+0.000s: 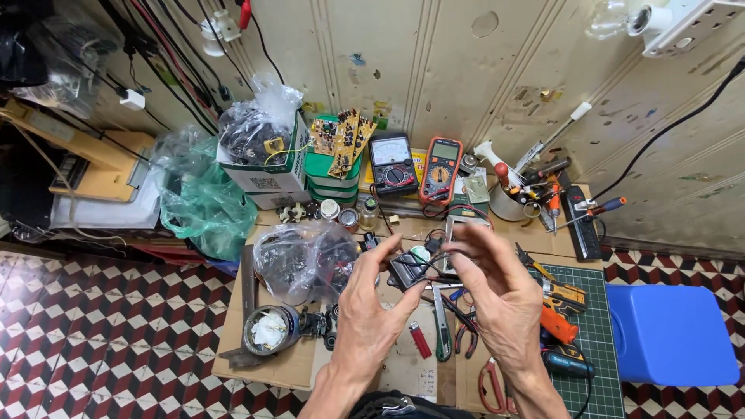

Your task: Repairing or modifying a small electronic component by stripping and connecting wires using cutters.

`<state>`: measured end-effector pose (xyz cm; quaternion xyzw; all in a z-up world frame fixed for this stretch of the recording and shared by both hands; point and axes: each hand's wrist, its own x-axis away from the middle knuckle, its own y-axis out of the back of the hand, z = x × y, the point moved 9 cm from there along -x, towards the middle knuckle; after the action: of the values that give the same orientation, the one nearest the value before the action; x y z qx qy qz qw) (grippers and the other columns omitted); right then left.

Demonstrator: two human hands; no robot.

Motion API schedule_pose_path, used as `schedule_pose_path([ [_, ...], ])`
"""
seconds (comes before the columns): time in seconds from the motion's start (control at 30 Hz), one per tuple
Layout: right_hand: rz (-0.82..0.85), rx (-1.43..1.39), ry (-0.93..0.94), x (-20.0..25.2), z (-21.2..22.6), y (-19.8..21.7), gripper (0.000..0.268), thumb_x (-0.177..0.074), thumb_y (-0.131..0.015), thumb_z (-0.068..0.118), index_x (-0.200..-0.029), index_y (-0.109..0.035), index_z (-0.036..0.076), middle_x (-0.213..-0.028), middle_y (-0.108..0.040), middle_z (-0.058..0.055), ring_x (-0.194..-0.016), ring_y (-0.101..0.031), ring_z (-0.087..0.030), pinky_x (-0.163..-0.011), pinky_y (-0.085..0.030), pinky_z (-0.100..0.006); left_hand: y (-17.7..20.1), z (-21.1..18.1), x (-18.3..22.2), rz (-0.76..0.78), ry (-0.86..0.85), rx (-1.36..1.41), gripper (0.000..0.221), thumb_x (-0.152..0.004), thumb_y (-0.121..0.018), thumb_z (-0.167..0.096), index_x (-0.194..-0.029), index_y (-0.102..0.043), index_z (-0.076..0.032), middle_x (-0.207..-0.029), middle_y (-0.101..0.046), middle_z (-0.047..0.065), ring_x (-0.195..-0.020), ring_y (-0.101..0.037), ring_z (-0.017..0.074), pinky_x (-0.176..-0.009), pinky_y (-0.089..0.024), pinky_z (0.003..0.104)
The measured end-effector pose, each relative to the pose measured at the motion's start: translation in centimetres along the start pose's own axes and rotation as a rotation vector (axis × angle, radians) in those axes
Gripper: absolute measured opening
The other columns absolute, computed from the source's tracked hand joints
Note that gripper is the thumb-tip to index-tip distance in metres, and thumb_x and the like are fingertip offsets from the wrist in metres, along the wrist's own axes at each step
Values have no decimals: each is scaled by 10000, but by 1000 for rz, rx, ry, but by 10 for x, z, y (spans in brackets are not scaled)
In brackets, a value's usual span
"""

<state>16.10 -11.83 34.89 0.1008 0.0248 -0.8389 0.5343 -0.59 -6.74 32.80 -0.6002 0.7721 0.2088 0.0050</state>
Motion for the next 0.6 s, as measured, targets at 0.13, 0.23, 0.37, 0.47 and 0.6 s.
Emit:
schedule_pose_path([
  [0.13, -223, 1, 50, 21, 4, 17, 406, -877, -621, 67, -1280, -580, 36, -1254, -647, -45, -1149, -640, -112, -965, -534, -244, 11, -3, -4, -61, -22, -52, 671, -803, -814, -79, -1408, -526, -59, -1224, -693, 134, -1125, -682, 260, -984, -521, 364],
  [0.23, -345, 166, 242, 46, -7, 25, 175, -1067, -613, 116, -1175, -711, 20, -1113, -736, -92, -1042, -714, -135, -960, -587, -247, 15, -4, -1, -90, -77, -59, 683, -803, -808, -67, -1417, -510, -60, -1230, -694, 142, -1121, -685, 272, -988, -518, 374],
  [0.37, -8, 325, -132, 27, -46, -17, 311, -930, -693, 113, -1211, -737, -10, -1141, -740, -116, -963, -686, -173, -854, -533, -275, 12, -5, 4, -91, -90, 21, 662, -832, -791, -56, -1428, -501, -63, -1266, -684, 157, -1159, -703, 278, -983, -551, 369],
  [0.47, -9, 69, -223, 22, -63, -25, 352, -903, -691, 104, -1234, -701, -13, -1145, -745, -101, -1039, -691, -139, -918, -531, -267, 11, -2, 9, -72, -75, 62, 663, -837, -784, -46, -1435, -496, -60, -1296, -685, 166, -1192, -703, 284, -987, -558, 375],
  [0.6, -13, -281, -348, 20, -81, -25, 373, -902, -716, 80, -1251, -709, -51, -1153, -736, -123, -1046, -672, -155, -933, -534, -292, 7, 7, 8, -25, 28, 133, 662, -832, -780, -55, -1421, -477, -61, -1311, -686, 168, -1205, -703, 272, -971, -570, 369],
])
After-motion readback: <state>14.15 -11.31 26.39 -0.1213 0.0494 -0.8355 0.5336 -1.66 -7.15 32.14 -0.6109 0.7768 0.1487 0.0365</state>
